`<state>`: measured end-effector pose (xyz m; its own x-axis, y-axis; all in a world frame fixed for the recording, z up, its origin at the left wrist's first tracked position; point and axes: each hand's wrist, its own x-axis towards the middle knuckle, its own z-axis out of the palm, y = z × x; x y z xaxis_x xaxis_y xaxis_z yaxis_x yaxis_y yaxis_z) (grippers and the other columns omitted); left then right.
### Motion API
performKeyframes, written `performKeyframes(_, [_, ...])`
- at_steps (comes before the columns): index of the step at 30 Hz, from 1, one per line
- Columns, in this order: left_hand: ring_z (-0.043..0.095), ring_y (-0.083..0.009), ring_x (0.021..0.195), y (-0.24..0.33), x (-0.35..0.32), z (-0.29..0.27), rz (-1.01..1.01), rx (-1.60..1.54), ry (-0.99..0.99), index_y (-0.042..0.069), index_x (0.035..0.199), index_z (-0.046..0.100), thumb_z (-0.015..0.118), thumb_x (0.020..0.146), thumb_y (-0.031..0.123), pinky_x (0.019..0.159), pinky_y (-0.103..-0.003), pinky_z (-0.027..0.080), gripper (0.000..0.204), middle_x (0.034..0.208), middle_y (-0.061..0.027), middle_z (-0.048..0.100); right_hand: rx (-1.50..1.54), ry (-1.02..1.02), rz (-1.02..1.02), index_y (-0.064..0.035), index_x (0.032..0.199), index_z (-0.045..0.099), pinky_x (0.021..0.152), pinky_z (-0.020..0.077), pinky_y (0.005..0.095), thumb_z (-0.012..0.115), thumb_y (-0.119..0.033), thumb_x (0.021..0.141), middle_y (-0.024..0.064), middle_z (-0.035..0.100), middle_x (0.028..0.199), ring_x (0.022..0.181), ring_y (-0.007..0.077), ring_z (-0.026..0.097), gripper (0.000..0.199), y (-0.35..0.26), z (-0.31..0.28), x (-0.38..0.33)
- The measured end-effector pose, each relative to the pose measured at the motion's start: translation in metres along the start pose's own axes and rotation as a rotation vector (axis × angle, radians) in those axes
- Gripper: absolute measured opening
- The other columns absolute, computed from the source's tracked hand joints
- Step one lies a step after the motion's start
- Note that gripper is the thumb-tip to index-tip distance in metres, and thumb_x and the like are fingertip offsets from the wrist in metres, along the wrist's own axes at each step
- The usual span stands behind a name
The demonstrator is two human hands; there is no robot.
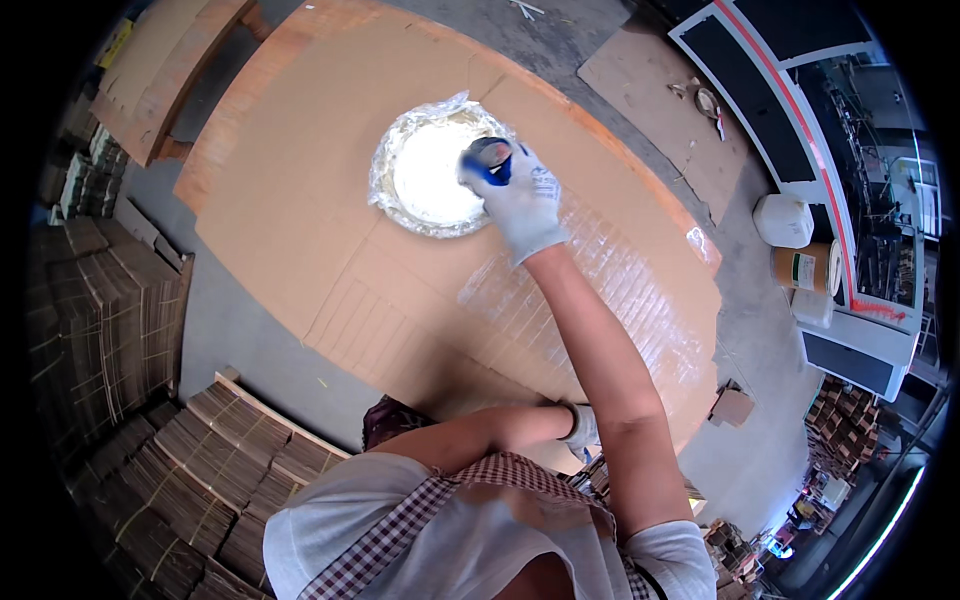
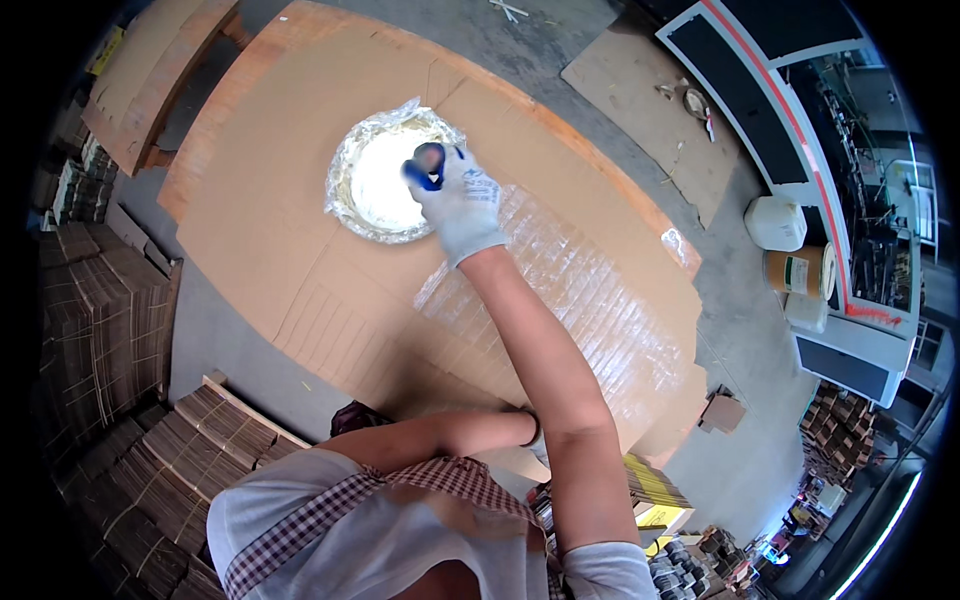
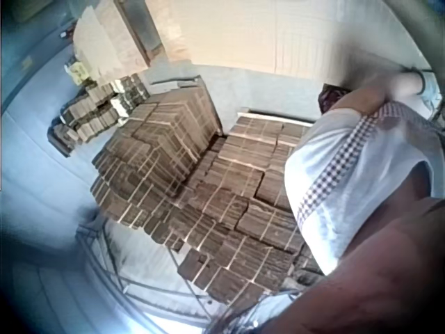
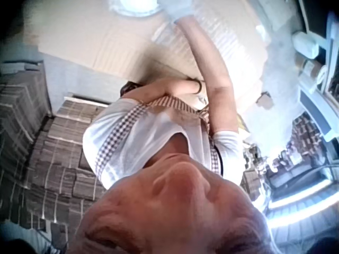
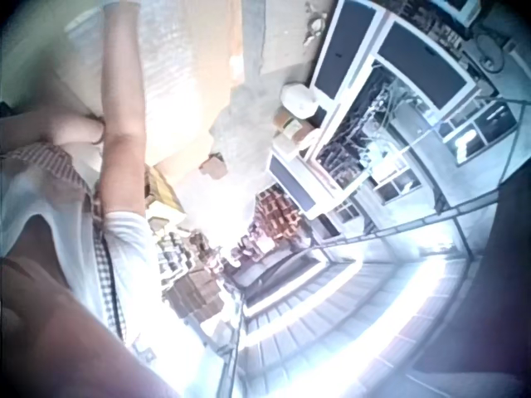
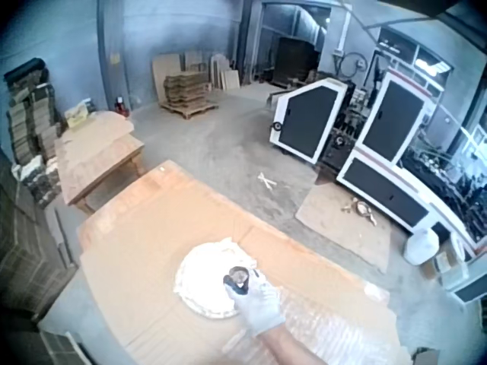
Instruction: The person applies white glue to a large flat cardboard sheet using a small brush, spreading it in parallel strokes across the surface. They then lift and fold the glued cardboard, pressing the edges together to form a joint.
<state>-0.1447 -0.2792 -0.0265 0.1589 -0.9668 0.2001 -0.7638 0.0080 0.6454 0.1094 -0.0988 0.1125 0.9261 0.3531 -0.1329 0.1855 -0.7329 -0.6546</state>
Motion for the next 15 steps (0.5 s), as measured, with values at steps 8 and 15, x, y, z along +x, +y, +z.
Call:
performKeyframes(8, [0.040,-0.0281,0.136,0.002,0.000,-0.001,-0.023,0.017,-0.017,0.006,0.140,0.049,0.054,0.093,0.047,0.118,-0.040,0.022,0.062,0.144,-0.0122,0.048,0.825,0.224,0.192,-0.0022,0.104,0.066,0.049,0.0456,0.0249,0.074,-0.034,0.087,0.0039,0.065,0.077,0.057,0.0117,0.061,0.037,0.012,0.003,-0.019])
performKeyframes(15, [0.042,-0.0266,0.134,0.003,-0.015,0.006,-0.004,0.034,-0.080,0.007,0.138,0.051,0.052,0.097,0.042,0.118,-0.038,0.024,0.054,0.141,-0.0118,0.050,1.756,-0.032,0.704,-0.0144,0.084,0.063,0.041,0.0361,0.0210,0.063,-0.047,0.094,-0.0018,0.063,0.072,0.052,0.0071,0.052,0.034,0.054,0.001,-0.036])
